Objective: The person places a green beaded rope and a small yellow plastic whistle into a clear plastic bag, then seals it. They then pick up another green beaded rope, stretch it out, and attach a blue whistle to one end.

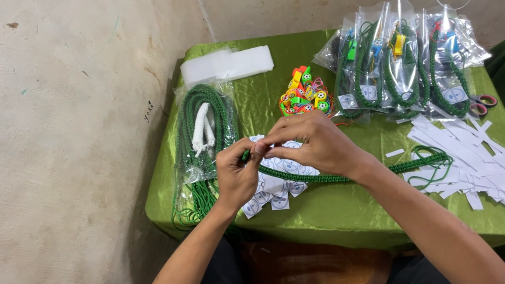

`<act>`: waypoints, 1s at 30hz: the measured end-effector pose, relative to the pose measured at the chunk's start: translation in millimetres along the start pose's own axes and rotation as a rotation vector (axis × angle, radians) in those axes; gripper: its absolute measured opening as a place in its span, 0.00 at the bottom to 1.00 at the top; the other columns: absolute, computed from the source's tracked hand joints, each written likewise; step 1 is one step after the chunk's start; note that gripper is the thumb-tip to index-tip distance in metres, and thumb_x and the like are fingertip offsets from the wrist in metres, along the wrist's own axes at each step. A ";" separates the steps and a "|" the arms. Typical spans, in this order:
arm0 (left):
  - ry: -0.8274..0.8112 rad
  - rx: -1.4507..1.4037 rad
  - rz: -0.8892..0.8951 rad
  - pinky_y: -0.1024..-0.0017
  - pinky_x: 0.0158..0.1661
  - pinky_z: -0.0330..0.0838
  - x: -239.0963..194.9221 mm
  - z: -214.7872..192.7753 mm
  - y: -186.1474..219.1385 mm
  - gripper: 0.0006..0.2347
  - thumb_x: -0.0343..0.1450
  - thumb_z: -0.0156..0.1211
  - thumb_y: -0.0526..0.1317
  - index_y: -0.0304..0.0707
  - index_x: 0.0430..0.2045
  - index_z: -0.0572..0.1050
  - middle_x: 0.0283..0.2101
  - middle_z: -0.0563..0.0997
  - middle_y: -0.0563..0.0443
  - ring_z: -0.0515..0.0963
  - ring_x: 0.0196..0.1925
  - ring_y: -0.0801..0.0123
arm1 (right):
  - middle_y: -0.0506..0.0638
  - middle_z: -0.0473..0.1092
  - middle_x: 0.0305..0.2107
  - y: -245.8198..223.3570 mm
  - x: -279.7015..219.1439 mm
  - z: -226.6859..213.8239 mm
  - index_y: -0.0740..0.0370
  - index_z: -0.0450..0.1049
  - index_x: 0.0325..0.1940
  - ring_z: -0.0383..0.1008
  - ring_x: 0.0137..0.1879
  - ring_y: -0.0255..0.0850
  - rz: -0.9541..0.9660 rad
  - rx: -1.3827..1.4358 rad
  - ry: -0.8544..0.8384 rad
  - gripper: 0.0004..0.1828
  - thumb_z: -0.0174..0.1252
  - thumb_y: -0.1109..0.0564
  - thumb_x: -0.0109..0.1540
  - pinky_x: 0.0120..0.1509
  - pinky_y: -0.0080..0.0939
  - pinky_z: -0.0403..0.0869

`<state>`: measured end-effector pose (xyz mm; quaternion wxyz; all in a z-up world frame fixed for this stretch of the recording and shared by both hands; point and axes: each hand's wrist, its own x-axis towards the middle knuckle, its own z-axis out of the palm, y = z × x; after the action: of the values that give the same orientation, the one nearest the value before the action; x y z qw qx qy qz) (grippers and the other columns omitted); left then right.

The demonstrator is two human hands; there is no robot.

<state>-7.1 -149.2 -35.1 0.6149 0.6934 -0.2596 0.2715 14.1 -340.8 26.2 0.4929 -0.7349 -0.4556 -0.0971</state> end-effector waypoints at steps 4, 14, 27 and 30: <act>-0.006 -0.002 -0.017 0.73 0.25 0.59 3.6 0.1 11.9 0.15 0.78 0.59 0.40 0.39 0.17 0.76 0.16 0.66 0.54 0.61 0.23 0.77 | 0.49 0.81 0.36 2.2 -0.1 1.0 0.56 0.86 0.43 0.82 0.40 0.44 -0.007 -0.044 0.027 0.09 0.67 0.64 0.61 0.46 0.45 0.79; -0.077 -0.137 -0.174 0.72 0.29 0.62 -11.6 -6.8 -15.4 0.25 0.78 0.35 0.52 0.29 0.36 0.80 0.25 0.66 0.48 0.64 0.28 0.70 | 0.50 0.81 0.37 1.0 3.4 -11.3 0.55 0.86 0.43 0.82 0.42 0.45 0.020 0.076 0.042 0.09 0.66 0.65 0.62 0.46 0.47 0.78; -0.180 0.002 0.000 0.69 0.28 0.62 2.1 -1.9 22.9 0.19 0.77 0.34 0.43 0.34 0.26 0.75 0.19 0.67 0.48 0.63 0.23 0.68 | 0.47 0.81 0.33 -13.7 2.8 -8.6 0.52 0.86 0.42 0.81 0.38 0.43 -0.030 0.018 0.003 0.10 0.67 0.65 0.60 0.44 0.45 0.78; -0.209 0.004 0.034 0.67 0.29 0.65 0.8 -2.1 16.7 0.17 0.77 0.35 0.41 0.34 0.27 0.75 0.22 0.69 0.47 0.66 0.24 0.64 | 0.46 0.81 0.32 -17.1 3.1 -10.4 0.53 0.86 0.40 0.80 0.37 0.41 -0.023 0.013 0.004 0.09 0.68 0.65 0.60 0.43 0.44 0.77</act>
<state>-18.3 -148.9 -22.4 0.5784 0.7145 -0.3337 0.2085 5.9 -345.7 44.1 0.4973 -0.7262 -0.4637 -0.1014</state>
